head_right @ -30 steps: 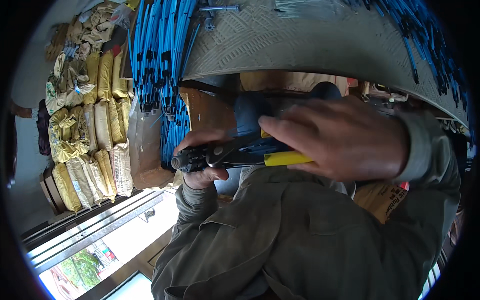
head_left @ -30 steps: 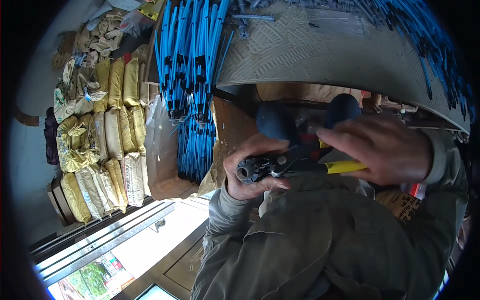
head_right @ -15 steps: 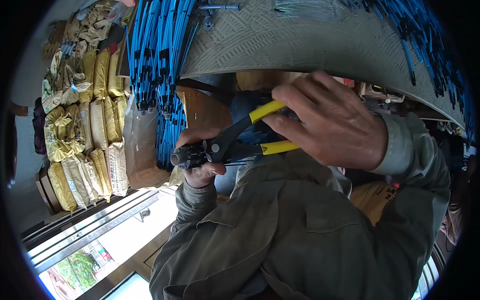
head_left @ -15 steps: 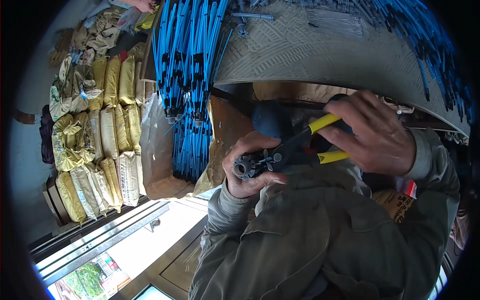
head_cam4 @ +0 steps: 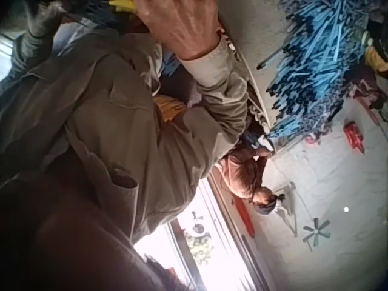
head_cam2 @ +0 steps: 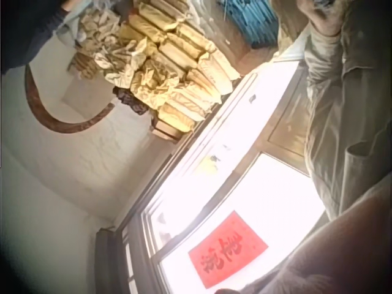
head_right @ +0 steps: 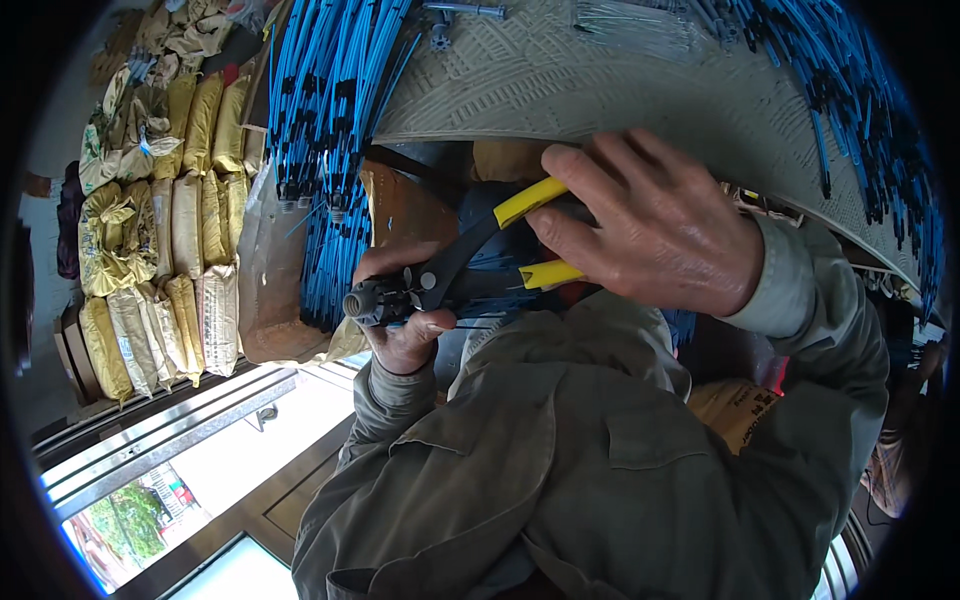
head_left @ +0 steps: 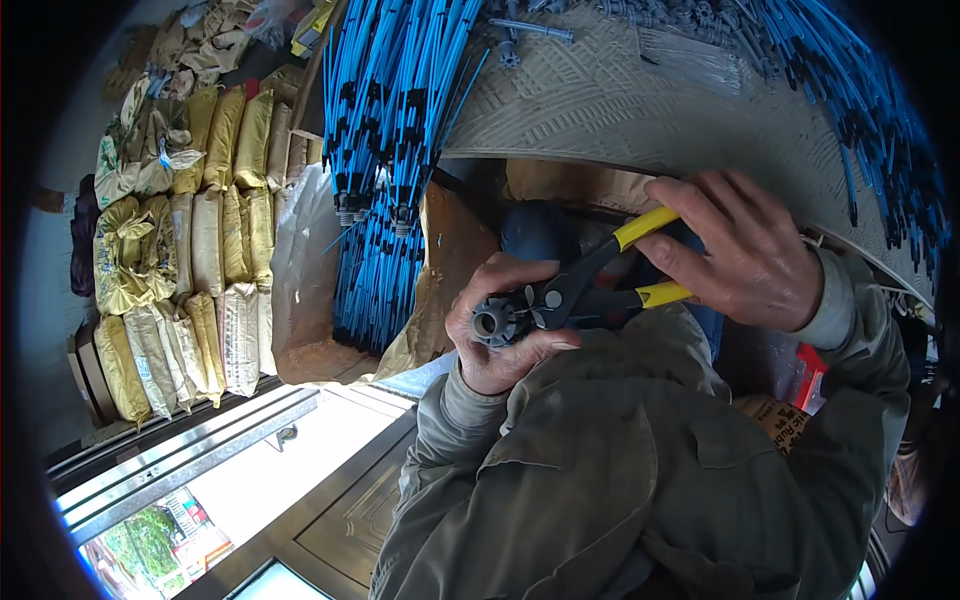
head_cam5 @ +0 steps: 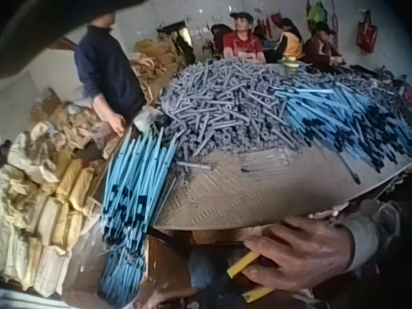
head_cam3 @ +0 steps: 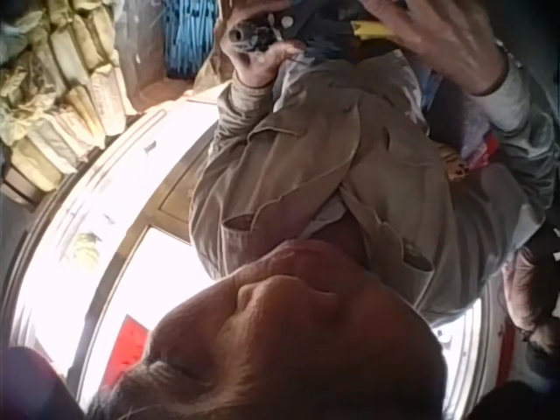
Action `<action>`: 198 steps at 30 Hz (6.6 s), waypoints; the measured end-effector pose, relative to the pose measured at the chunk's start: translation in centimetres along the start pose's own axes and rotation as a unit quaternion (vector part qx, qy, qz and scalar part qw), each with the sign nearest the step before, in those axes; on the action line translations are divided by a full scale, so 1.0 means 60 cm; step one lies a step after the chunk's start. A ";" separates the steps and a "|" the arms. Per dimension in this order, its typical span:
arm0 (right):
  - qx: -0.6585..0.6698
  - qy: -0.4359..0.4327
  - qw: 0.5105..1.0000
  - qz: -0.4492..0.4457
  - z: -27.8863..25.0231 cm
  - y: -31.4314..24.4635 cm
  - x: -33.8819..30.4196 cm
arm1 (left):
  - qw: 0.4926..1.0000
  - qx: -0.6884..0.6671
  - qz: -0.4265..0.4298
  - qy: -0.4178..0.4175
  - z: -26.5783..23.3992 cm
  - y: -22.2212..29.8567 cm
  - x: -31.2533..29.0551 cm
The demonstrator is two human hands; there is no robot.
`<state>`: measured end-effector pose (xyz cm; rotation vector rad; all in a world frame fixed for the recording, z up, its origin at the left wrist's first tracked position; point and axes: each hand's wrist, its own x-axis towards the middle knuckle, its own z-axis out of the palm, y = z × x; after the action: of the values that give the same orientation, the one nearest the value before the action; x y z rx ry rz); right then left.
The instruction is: The person assembles plastic connectors onto blue wire bundles, then crimps the components using a crimping tool.
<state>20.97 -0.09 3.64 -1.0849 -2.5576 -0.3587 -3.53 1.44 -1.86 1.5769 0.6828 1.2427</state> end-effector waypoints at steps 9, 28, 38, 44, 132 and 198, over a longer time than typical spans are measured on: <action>0.022 -0.014 1.000 -0.013 0.032 0.002 -0.010 | 1.000 0.011 -0.009 0.026 0.006 0.001 0.003; 0.593 -0.368 0.692 0.184 -0.044 0.045 0.057 | 0.991 -0.085 -0.097 -0.032 -0.030 -0.015 -0.012; 0.403 -0.253 0.877 0.068 -0.046 0.019 0.035 | 0.993 -0.107 -0.048 -0.032 -0.013 -0.008 0.003; 0.365 -0.180 0.907 0.111 0.016 -0.040 -0.022 | 0.994 -0.092 -0.040 -0.031 -0.005 -0.007 0.009; 0.697 0.070 0.702 0.126 0.136 -0.088 0.014 | 0.844 -0.451 -0.280 0.072 -0.021 -0.144 -0.081; 0.700 0.045 0.691 0.178 0.181 -0.116 0.000 | 0.984 -0.089 -0.152 -0.022 -0.005 -0.074 -0.109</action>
<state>13.64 -0.94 -6.95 -0.7410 -1.5705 1.3747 -5.30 -2.50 -8.51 1.2943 0.7327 1.0089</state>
